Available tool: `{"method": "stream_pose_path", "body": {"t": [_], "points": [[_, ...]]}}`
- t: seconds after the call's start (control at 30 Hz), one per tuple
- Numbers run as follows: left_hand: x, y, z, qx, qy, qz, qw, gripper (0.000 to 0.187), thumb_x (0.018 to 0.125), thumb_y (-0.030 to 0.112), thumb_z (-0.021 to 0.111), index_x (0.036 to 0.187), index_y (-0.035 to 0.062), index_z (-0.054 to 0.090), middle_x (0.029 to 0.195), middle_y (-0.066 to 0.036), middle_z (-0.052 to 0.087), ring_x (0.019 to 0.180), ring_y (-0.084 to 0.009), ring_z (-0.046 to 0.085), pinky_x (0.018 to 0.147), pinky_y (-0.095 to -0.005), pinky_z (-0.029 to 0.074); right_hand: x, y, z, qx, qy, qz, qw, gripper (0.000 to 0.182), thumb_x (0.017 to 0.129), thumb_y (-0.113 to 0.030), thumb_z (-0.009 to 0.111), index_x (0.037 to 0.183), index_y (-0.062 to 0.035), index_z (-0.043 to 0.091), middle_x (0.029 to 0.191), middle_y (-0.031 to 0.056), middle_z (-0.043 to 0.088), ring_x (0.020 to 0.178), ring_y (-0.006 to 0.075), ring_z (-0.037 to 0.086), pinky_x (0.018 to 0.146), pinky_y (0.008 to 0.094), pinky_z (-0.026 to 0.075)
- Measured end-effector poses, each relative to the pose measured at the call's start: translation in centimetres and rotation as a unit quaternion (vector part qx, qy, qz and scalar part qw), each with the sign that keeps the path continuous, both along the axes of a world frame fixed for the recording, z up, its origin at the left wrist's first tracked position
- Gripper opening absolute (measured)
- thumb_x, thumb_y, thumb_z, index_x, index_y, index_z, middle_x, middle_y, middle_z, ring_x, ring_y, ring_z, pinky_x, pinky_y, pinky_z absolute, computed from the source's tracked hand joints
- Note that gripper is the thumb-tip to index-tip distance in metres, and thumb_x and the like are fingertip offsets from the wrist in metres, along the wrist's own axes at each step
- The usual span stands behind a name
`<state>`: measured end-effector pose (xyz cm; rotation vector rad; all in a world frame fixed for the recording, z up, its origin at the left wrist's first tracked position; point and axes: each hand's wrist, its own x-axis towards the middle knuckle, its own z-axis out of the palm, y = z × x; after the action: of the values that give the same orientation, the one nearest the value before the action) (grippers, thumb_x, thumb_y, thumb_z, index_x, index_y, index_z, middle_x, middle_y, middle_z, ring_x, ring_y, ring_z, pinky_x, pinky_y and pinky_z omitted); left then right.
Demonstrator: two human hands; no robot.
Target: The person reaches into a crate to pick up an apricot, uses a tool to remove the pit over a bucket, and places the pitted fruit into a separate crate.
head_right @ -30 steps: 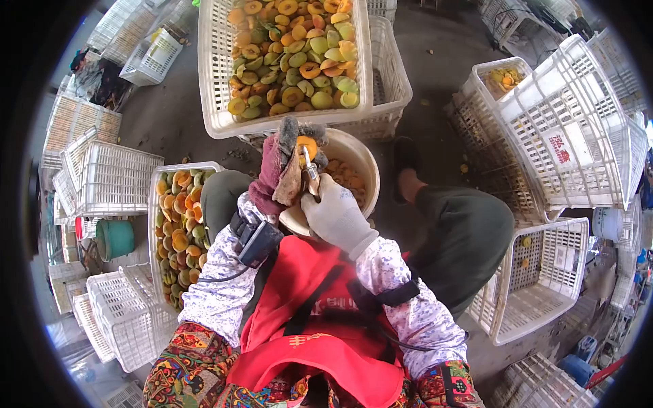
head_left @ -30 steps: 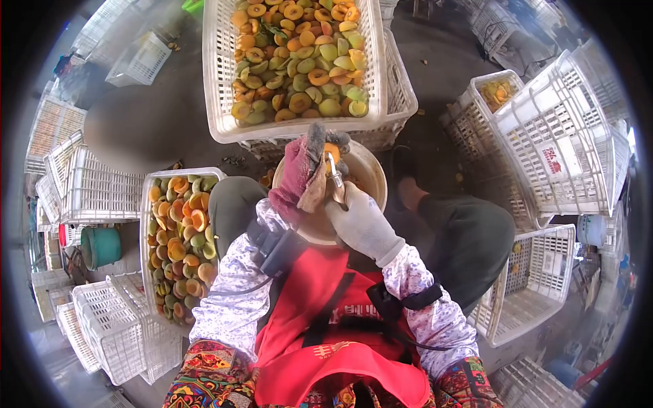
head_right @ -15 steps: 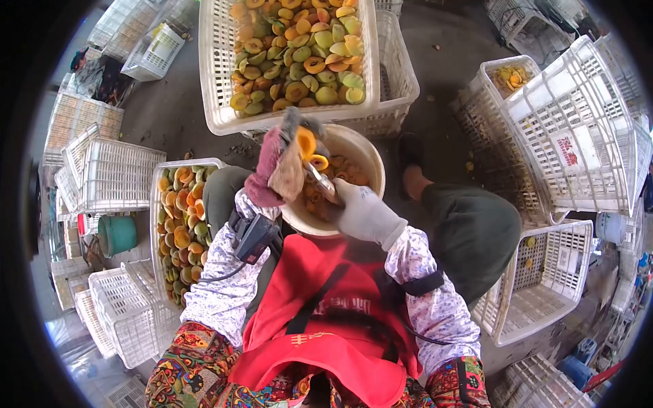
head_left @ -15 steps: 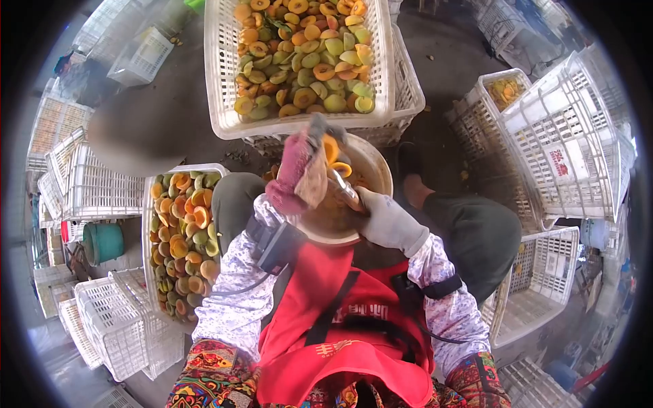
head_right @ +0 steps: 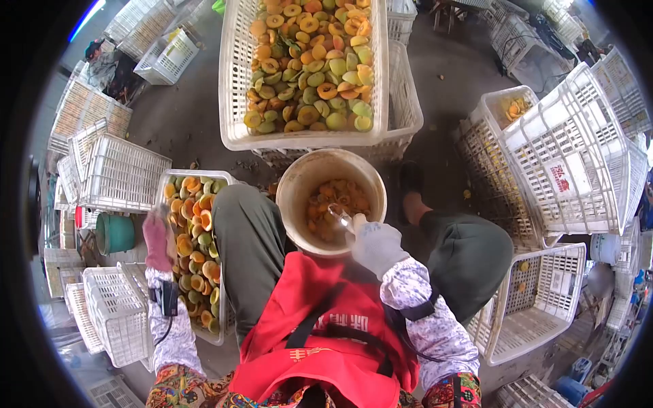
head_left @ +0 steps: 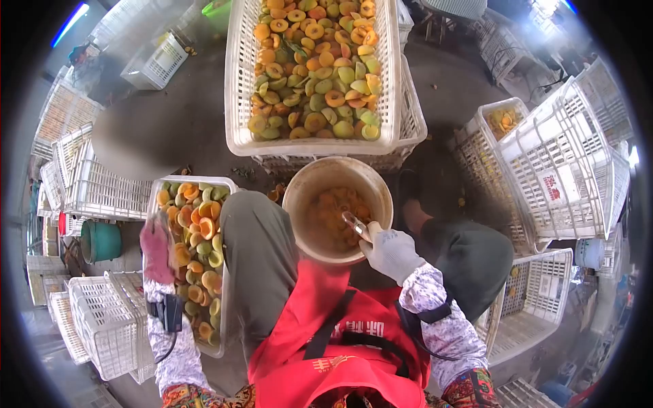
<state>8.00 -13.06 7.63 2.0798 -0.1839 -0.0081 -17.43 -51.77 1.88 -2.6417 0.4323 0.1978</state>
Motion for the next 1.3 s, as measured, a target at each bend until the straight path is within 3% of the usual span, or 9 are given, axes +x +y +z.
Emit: {"method": "stream_pose_path", "body": {"t": [0.1, 0.27, 0.43, 0.6, 0.83, 1.03, 1.07, 1.1, 1.3], "points": [[-0.4, 0.1, 1.5, 0.601, -0.019, 0.018, 0.799, 0.061, 0.086, 0.038, 0.060, 0.137, 0.0089, 0.045, 0.137, -0.017, 0.047, 0.124, -0.0367, 0.045, 0.102, -0.0434, 0.040, -0.2, -0.8, 1.3, -0.017, -0.014, 0.021, 1.000, 0.026, 0.088, -0.031, 0.057, 0.091, -0.0063, 0.053, 0.062, 0.0149, 0.063, 0.058, 0.0321, 0.065, 0.055, 0.0455, 0.050], [2.1, -13.8, 5.3, 0.138, -0.139, -0.180, 0.964, 0.035, 0.086, 0.023, 0.064, 0.116, 0.0057, 0.062, 0.117, -0.018, 0.060, 0.104, -0.0306, 0.061, 0.091, -0.0378, 0.047, 0.3, -2.5, 4.4, -0.003, -0.034, -0.008, 0.999, 0.025, 0.086, -0.027, 0.061, 0.096, -0.0047, 0.055, 0.059, 0.0150, 0.061, 0.056, 0.0328, 0.064, 0.054, 0.0442, 0.051], [5.3, -31.5, 1.3, 0.120, 0.031, -0.308, 0.943, 0.036, 0.085, 0.031, 0.062, 0.111, 0.0069, 0.065, 0.100, -0.015, 0.067, 0.098, -0.0288, 0.064, 0.087, -0.0365, 0.049, 0.2, -3.9, 4.5, 0.003, -0.100, -0.043, 0.994, 0.023, 0.085, -0.025, 0.063, 0.097, -0.0070, 0.056, 0.064, 0.0151, 0.062, 0.060, 0.0327, 0.064, 0.055, 0.0430, 0.050], [6.9, -39.6, -6.0, 0.379, -0.181, -0.312, 0.852, 0.033, 0.085, 0.029, 0.056, 0.111, 0.0108, 0.061, 0.129, -0.014, 0.052, 0.107, -0.0339, 0.059, 0.088, -0.0445, 0.048, -0.4, -5.1, 4.5, 0.042, -0.179, -0.059, 0.981, 0.018, 0.083, -0.020, 0.064, 0.090, -0.0061, 0.056, 0.056, 0.0128, 0.059, 0.053, 0.0300, 0.062, 0.048, 0.0411, 0.049], [8.0, -41.1, -6.2, 0.418, -0.169, -0.304, 0.839, 0.020, 0.080, 0.014, 0.056, 0.098, 0.0093, 0.061, 0.117, -0.015, 0.060, 0.107, -0.0315, 0.060, 0.086, -0.0440, 0.049, 0.1, -5.9, 4.1, 0.104, -0.150, -0.074, 0.980, 0.022, 0.084, -0.018, 0.064, 0.101, -0.0067, 0.056, 0.068, 0.0165, 0.063, 0.062, 0.0338, 0.064, 0.055, 0.0420, 0.050], [10.6, -37.0, -8.1, 0.154, -0.024, -0.285, 0.946, 0.046, 0.085, 0.014, 0.061, 0.130, 0.0086, 0.054, 0.116, -0.014, 0.064, 0.104, -0.0277, 0.062, 0.090, -0.0322, 0.049, -0.3, -6.3, 3.8, 0.153, -0.150, -0.119, 0.970, 0.022, 0.085, -0.017, 0.064, 0.100, -0.0034, 0.056, 0.070, 0.0181, 0.062, 0.064, 0.0360, 0.064, 0.056, 0.0414, 0.049], [10.6, -36.1, -8.7, -0.056, 0.083, -0.315, 0.944, 0.043, 0.087, 0.010, 0.058, 0.129, 0.0059, 0.054, 0.115, -0.013, 0.064, 0.104, -0.0251, 0.062, 0.089, -0.0301, 0.049, 0.1, -6.4, 3.6, 0.185, -0.146, -0.135, 0.962, 0.021, 0.085, -0.017, 0.064, 0.098, -0.0021, 0.056, 0.070, 0.0184, 0.062, 0.063, 0.0359, 0.064, 0.055, 0.0405, 0.049], [10.7, -35.2, -9.2, -0.262, 0.186, -0.328, 0.888, 0.040, 0.088, 0.006, 0.056, 0.128, 0.0033, 0.054, 0.114, -0.012, 0.064, 0.104, -0.0225, 0.062, 0.088, -0.0280, 0.049, 0.8, -6.5, 3.4, 0.184, -0.147, -0.135, 0.962, 0.021, 0.085, -0.017, 0.064, 0.098, -0.0021, 0.056, 0.070, 0.0184, 0.062, 0.063, 0.0359, 0.064, 0.055, 0.0405, 0.049], [-0.3, -31.8, -1.4, -0.493, 0.342, -0.401, 0.692, 0.044, 0.093, 0.013, 0.056, 0.134, 0.0010, 0.045, 0.125, -0.016, 0.055, 0.110, -0.0283, 0.058, 0.096, -0.0413, 0.048, 7.0, -5.7, 5.2, 0.331, -0.148, -0.216, 0.907, 0.024, 0.086, -0.025, 0.061, 0.090, -0.0030, 0.054, 0.076, 0.0208, 0.064, 0.074, 0.0414, 0.062, 0.066, 0.0482, 0.049]]}}
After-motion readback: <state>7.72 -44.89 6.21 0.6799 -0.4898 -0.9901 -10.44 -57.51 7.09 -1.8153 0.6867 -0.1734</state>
